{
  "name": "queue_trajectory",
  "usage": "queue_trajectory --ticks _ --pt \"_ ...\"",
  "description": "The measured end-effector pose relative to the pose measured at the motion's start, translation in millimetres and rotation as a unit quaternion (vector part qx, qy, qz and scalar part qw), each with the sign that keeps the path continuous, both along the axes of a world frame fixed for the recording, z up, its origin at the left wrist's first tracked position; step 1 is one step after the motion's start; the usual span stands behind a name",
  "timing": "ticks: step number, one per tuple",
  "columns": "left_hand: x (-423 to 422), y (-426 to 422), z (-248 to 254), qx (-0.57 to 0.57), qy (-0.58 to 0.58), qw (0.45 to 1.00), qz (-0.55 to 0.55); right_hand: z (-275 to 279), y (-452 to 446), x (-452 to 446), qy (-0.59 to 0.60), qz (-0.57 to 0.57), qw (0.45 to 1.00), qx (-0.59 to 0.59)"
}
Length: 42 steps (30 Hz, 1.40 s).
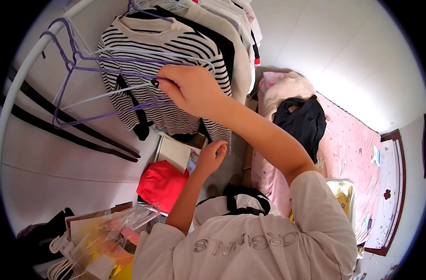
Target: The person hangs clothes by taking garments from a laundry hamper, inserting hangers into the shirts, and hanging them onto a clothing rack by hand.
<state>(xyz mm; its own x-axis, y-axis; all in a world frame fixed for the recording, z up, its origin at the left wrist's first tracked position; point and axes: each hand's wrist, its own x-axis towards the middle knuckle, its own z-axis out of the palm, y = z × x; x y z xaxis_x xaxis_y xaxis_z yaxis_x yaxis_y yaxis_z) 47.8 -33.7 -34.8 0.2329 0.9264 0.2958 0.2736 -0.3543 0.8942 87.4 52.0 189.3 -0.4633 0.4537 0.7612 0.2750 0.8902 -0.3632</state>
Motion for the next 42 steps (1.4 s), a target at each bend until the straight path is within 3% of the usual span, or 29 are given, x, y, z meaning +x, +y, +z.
queue_trajectory --ticks 10,13,16,17,20,23,24,27,28,30,33,36,39,42 --pt "1 -7 5 -0.02 0.009 1.0 -0.002 21 -14 -3 0.037 0.048 0.989 -0.132" --pt "1 -6 1 0.0 0.008 1.0 -0.001 30 -20 -13 0.041 0.036 0.998 -0.025" --pt "1 -3 -7 -0.022 -0.016 1.0 -0.013 28 -23 -12 0.003 0.019 1.0 -0.017" --pt "1 -1 -8 -0.037 -0.026 0.999 -0.019 26 -21 -10 -0.001 0.037 0.997 -0.062" --pt "-5 10 -2 -0.028 -0.391 0.92 -0.013 14 -4 3 0.008 0.075 0.987 -0.142" --pt "-30 18 58 0.047 -0.436 0.894 0.094 18 -5 8 -0.014 0.098 0.974 -0.202" --pt "-37 21 72 0.08 -0.445 0.883 0.129 11 2 4 0.023 0.153 0.959 -0.237" --pt "-52 39 91 0.303 -0.259 0.868 0.298 23 -5 8 0.099 0.276 0.797 -0.529" --pt "-56 44 96 0.326 -0.206 0.868 0.314 27 -11 9 0.124 0.277 0.782 -0.545" --pt "-61 50 103 0.37 -0.098 0.859 0.341 30 -15 6 0.139 0.261 0.803 -0.518" --pt "-58 50 107 0.362 -0.144 0.875 0.287 32 -18 6 0.126 0.243 0.842 -0.464" --pt "-53 45 102 0.347 -0.085 0.887 0.293 29 -17 5 0.15 0.239 0.862 -0.42" --pt "-55 50 109 0.413 0.112 0.844 0.323 30 -10 4 0.156 0.239 0.888 -0.36" --pt "-60 56 113 0.409 0.13 0.845 0.32 42 -8 15 0.156 0.229 0.896 -0.346"
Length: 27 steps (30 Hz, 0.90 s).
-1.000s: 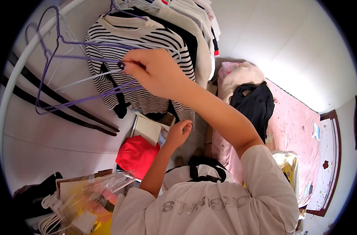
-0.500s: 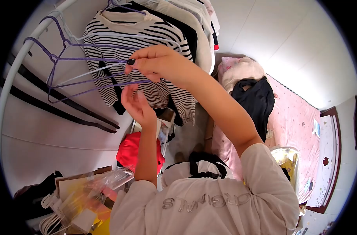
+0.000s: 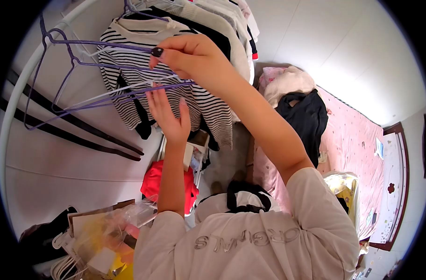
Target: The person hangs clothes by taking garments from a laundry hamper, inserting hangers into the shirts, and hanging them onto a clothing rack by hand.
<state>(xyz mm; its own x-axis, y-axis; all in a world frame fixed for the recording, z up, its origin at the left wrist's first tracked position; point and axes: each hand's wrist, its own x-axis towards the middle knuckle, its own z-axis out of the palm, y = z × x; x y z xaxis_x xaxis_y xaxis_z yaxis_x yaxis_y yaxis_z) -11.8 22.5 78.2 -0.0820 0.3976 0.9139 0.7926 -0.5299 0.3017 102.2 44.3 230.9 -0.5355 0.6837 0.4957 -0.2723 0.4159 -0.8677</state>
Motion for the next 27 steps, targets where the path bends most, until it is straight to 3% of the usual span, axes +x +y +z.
queue_trajectory --ticks 3,7,8,9,11,12,14,17,18,21,25,27 --pt "-1 -4 -3 -0.005 -0.012 1.0 0.006 -8 -1 26 -0.036 -0.027 0.997 0.064" --pt "21 -23 -21 -0.057 -0.087 0.992 -0.073 -50 -12 96 -0.024 -0.013 0.999 -0.044" --pt "28 -25 -35 -0.068 -0.186 0.962 -0.19 -70 -14 118 -0.016 -0.008 0.998 -0.065" --pt "37 -31 -42 -0.128 -0.311 0.886 -0.319 -90 -18 138 -0.007 -0.024 0.995 -0.095" --pt "50 -46 -54 -0.236 -0.516 0.63 -0.53 -131 -32 182 -0.015 -0.079 0.988 -0.133" --pt "50 -49 -64 -0.274 -0.492 0.538 -0.627 -141 -44 204 -0.014 -0.06 0.981 -0.185" --pt "49 -56 -90 -0.332 -0.42 0.32 -0.781 -167 -69 243 -0.025 -0.125 0.969 -0.212" --pt "58 -61 -128 -0.37 -0.453 0.237 -0.776 -183 -115 290 -0.05 -0.171 0.946 -0.27" --pt "58 -61 -142 -0.373 -0.478 0.238 -0.759 -187 -129 305 -0.064 -0.188 0.941 -0.272" --pt "62 -65 -170 -0.323 -0.589 0.171 -0.721 -203 -168 343 -0.095 -0.246 0.918 -0.297" --pt "73 -55 -185 -0.406 -0.602 0.271 -0.632 -211 -210 378 -0.114 -0.307 0.879 -0.346" --pt "82 -49 -182 -0.531 -0.519 0.376 -0.554 -210 -226 387 -0.127 -0.335 0.859 -0.366"
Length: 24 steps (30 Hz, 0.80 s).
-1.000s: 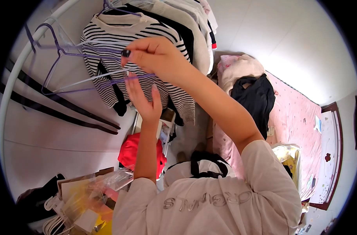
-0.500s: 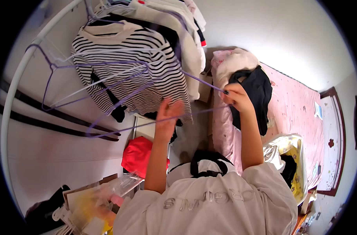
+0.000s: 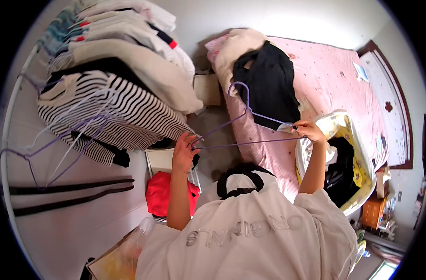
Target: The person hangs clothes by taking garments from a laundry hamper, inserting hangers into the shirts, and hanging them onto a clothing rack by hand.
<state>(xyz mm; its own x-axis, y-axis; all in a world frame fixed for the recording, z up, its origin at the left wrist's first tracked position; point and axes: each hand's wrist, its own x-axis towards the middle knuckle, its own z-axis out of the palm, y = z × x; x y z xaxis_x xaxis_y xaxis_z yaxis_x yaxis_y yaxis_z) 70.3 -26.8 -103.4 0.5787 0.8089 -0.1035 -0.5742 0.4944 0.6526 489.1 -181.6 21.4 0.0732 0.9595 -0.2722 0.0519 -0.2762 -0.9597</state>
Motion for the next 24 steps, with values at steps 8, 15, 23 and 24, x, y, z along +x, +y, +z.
queue_trajectory --ticks 8,15,23,24 --pt "86 10 -12 0.299 0.401 0.85 -0.163 -22 -32 31 -0.033 -0.019 0.999 -0.009" --pt "139 21 -36 0.382 0.427 0.816 -0.073 -70 -43 43 -0.01 0.102 0.989 -0.105" --pt "208 23 -87 0.56 0.507 0.655 0.009 -115 -57 -25 0.002 -0.113 0.991 -0.078" --pt "217 20 -95 0.545 0.542 0.639 0.024 -116 -59 -27 0.033 -0.142 0.985 -0.087"
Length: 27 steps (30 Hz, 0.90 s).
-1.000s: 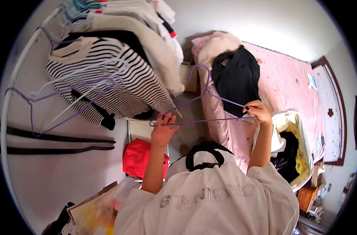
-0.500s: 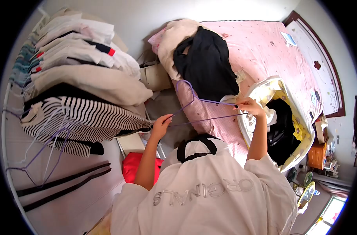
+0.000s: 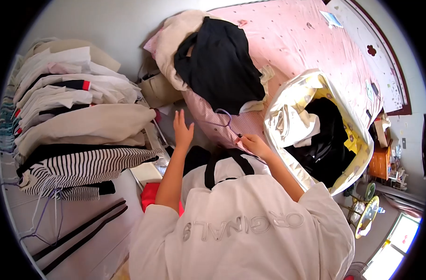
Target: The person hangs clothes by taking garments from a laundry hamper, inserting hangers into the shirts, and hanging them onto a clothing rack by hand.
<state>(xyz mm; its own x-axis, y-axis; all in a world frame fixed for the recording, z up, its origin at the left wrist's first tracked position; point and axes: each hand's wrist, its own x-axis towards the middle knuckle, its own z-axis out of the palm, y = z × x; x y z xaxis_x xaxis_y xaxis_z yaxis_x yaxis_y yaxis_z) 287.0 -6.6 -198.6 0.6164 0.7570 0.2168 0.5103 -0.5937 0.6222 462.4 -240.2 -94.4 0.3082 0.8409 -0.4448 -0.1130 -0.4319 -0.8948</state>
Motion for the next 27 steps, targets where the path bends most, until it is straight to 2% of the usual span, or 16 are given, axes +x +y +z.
queue_trajectory --ticks 1,4,5,8,11,12,13,14,15,18,20,21,24,27 --pt "7 -4 -8 0.006 0.021 0.999 0.038 -8 -1 0 -0.017 -0.011 1.0 -0.02" --pt "25 -13 -34 -0.158 0.008 0.986 0.05 -11 -1 4 -0.082 -0.044 0.996 0.002" --pt "29 -17 -43 -0.175 0.021 0.984 0.026 -13 0 6 -0.071 -0.065 0.995 0.008" --pt "51 -28 -57 -0.203 0.065 0.976 -0.034 -19 0 12 -0.171 -0.105 0.98 -0.013" --pt "71 -31 -85 -0.197 0.122 0.971 -0.062 -22 -2 15 -0.177 -0.132 0.975 -0.011" --pt "80 -28 -100 -0.308 0.107 0.945 -0.017 -22 1 18 -0.192 -0.136 0.972 -0.01" --pt "89 -24 -109 -0.415 0.09 0.905 0.03 -26 3 16 -0.194 -0.163 0.966 0.043" --pt "99 -19 -119 -0.515 0.072 0.851 0.075 -28 3 17 -0.176 -0.167 0.97 0.032" --pt "109 -21 -96 -0.608 0.041 0.777 0.156 -28 4 16 -0.154 -0.173 0.972 0.027" --pt "110 -18 -130 -0.676 -0.057 0.709 0.195 -28 9 19 -0.137 -0.178 0.974 0.018" --pt "100 -7 -173 -0.788 -0.164 0.585 0.105 -26 11 18 -0.131 -0.177 0.975 0.008" --pt "100 -4 -174 -0.83 -0.216 0.511 0.058 -24 13 19 -0.123 -0.176 0.977 0.001" --pt "120 -8 -176 -0.825 -0.102 0.52 0.196 -26 15 24 -0.12 -0.165 0.979 -0.004" --pt "124 -9 -174 -0.835 -0.182 0.481 0.195 -25 17 30 -0.144 -0.156 0.977 -0.018"
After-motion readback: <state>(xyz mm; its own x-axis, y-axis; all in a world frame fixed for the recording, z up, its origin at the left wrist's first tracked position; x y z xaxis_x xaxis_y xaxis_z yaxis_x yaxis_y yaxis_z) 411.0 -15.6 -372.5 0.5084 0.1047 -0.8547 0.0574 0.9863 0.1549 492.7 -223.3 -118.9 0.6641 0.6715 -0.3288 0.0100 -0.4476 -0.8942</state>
